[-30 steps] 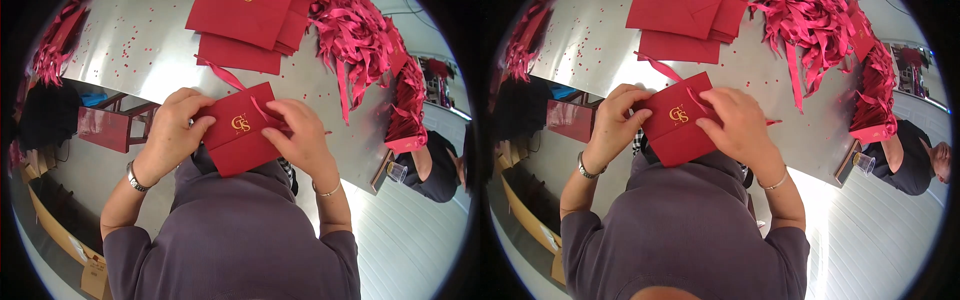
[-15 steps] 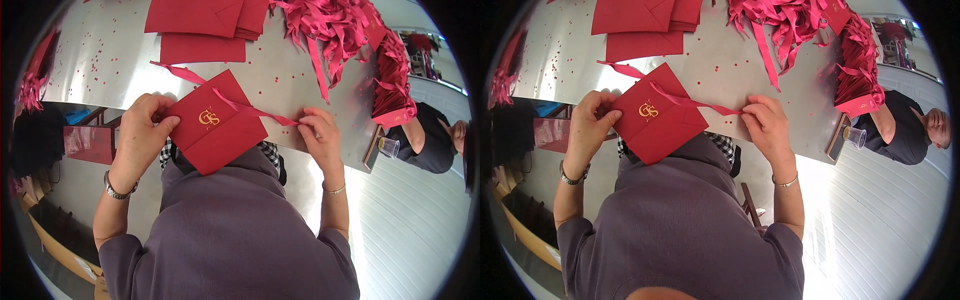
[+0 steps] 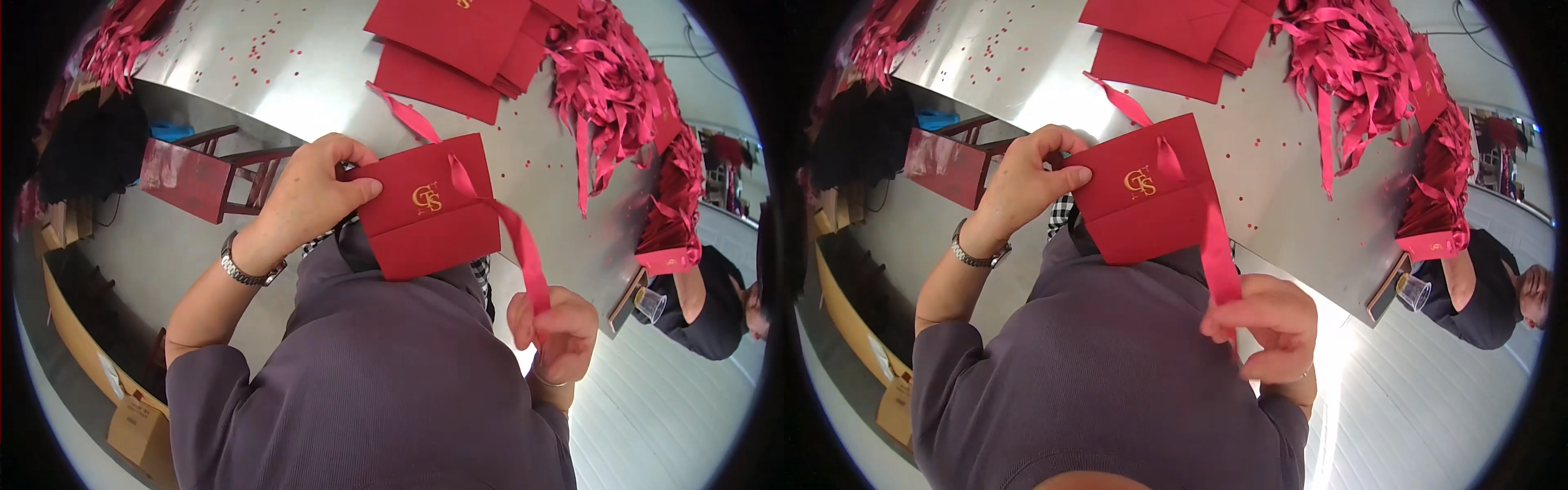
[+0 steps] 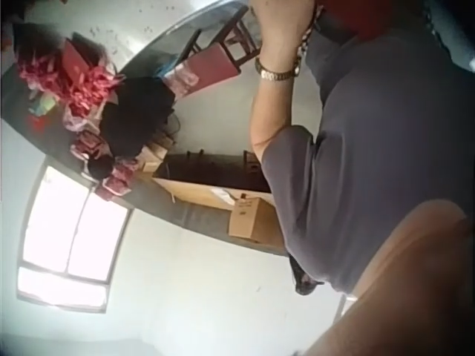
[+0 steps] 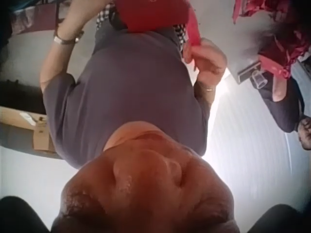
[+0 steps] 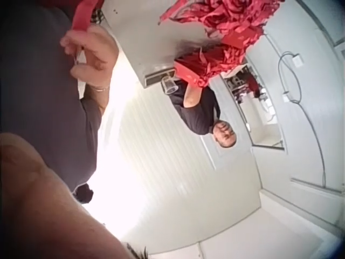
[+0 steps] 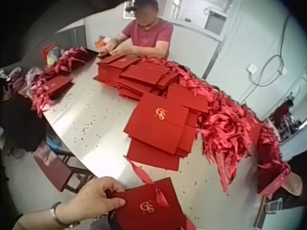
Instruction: The person threads pink ribbons through red gift bags by hand to create handles.
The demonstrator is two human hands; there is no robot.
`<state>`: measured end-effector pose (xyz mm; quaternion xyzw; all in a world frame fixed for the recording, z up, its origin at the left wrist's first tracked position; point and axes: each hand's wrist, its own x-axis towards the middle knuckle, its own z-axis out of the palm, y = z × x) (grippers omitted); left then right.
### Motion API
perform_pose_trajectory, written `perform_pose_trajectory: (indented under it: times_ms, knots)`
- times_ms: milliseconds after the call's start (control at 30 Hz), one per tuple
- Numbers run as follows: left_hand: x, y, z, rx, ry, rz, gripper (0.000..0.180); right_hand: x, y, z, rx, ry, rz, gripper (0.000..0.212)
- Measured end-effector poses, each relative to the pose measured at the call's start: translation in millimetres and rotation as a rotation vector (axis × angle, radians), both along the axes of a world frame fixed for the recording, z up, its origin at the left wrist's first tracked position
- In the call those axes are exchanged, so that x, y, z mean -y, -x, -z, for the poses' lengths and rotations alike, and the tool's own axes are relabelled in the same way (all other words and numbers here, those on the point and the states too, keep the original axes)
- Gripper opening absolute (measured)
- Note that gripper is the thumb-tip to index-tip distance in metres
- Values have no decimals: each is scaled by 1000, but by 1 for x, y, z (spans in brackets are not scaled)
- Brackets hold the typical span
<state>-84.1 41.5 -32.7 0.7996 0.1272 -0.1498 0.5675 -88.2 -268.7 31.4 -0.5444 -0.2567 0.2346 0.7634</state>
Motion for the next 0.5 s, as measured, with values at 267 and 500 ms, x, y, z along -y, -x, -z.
perform_pose_trajectory:
  times_ms: [267, 500]
  knots:
    - [1, 11, 8, 122, 76, -68, 22, -73, -30, 8, 526, 554, -18, 29]
    - [6, 19, 17, 197, 215, -156, 19, -110, -33, 58, 803, 909, 84, 11]
